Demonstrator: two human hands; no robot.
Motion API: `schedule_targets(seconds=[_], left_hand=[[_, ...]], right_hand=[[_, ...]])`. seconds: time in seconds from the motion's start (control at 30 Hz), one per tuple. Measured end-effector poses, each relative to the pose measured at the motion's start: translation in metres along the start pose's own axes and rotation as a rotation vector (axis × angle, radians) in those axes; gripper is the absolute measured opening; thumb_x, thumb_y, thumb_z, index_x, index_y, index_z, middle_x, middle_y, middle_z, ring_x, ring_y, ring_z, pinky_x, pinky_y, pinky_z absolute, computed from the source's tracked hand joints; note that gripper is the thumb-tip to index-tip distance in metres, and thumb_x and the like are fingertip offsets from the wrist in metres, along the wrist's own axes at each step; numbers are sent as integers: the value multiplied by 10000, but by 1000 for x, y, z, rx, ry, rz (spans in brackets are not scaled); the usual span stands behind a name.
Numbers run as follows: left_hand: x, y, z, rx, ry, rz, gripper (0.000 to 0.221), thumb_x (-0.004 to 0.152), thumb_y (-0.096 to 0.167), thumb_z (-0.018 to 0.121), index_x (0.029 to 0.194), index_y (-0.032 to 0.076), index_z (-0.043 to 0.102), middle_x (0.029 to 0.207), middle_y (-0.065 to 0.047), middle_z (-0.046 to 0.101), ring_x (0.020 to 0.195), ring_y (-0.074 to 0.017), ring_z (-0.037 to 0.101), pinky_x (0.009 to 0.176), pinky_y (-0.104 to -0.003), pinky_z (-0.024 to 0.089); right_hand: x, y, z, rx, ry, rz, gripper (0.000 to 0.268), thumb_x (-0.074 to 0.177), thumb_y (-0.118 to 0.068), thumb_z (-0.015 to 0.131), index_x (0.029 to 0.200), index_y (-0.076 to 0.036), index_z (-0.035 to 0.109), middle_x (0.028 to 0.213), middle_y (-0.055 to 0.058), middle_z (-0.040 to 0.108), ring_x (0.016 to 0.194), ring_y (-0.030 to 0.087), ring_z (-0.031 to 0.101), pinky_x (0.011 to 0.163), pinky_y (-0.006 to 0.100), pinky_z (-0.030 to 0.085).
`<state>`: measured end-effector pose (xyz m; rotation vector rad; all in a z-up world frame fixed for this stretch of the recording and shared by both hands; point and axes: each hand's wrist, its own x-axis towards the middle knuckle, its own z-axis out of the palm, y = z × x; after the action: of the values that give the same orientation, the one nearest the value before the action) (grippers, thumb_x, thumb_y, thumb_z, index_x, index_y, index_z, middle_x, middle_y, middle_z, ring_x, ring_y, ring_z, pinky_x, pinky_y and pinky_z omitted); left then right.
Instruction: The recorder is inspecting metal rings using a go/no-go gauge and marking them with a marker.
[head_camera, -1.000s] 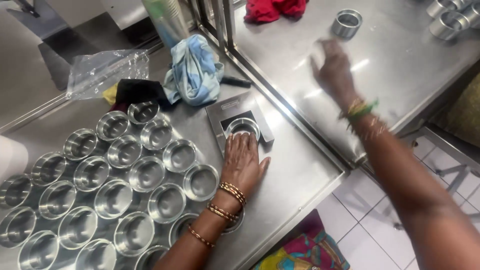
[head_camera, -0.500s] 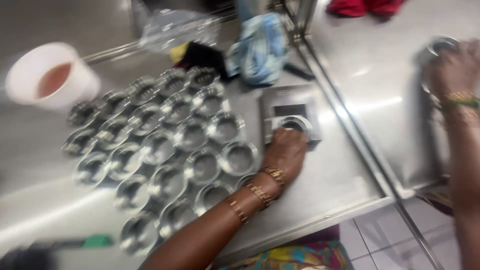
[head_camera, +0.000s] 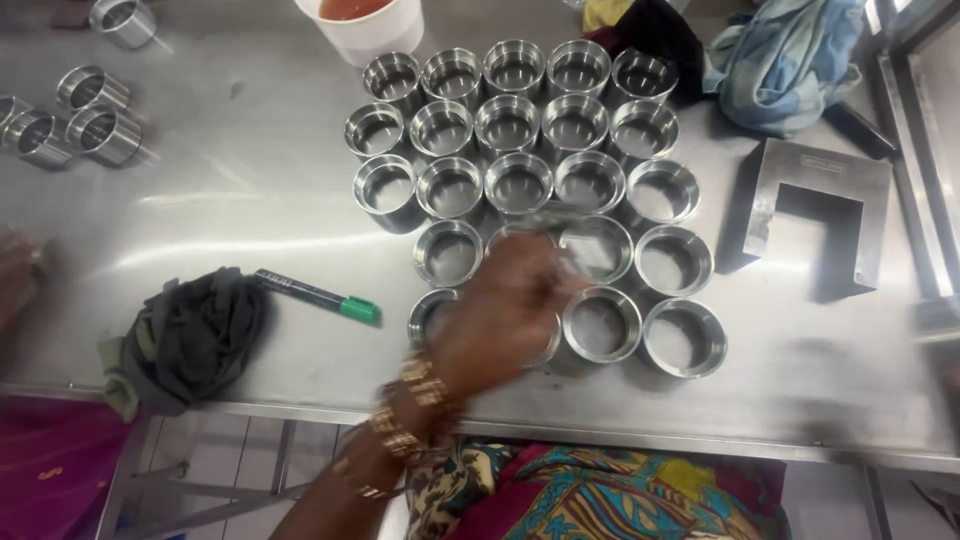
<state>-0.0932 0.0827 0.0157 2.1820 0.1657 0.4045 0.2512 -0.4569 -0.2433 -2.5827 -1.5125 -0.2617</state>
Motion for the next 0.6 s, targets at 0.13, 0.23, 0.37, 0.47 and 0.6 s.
schedule_targets(seconds=[0.13,0.23,0.37,0.47,0.6], left_hand=[[-51,-64,-65,490,147,-327,321,1002,316,608,824,50,620,808,-115,616,937,-305,596,1005,-522,405],[-82,-118,-80,714,240,-185,261,1017,290,587,997,39,653,947,-137,662,984,-336,622,1153,-546,341],[-73,-128,-77,785,138,-269,236,955,298,647,989,76,720,1027,-110,707,1036,-302,643,1239,-557,249],[-72,-144,-71,806,123,-180,229,946,263,655,1068,80,721,1103,-94,695,1143,-311,600,1264,-537,272],[-80,-167,-66,797,160,-142,265,900,283,679,1094,105,707,1256,-107,652,1277,-318,546,1237,-580,270]], right_hand=[[80,-146,-92,68,-22,-39,266,905,-41,636,1147,-128,703,1158,154,663,1057,254,631,924,365,526],[149,-243,-156,376,-99,357,162,852,-114,758,1010,-83,741,999,111,724,886,250,695,757,388,590],[162,-252,-143,336,-39,238,209,859,-136,690,1057,-91,740,1006,104,706,890,244,665,767,368,580],[180,-257,-139,264,-4,266,160,897,-152,669,1023,-95,749,997,101,701,874,254,652,779,390,564],[199,-248,-128,288,31,322,170,957,-181,649,1028,-40,710,1034,131,685,890,259,647,785,385,564]])
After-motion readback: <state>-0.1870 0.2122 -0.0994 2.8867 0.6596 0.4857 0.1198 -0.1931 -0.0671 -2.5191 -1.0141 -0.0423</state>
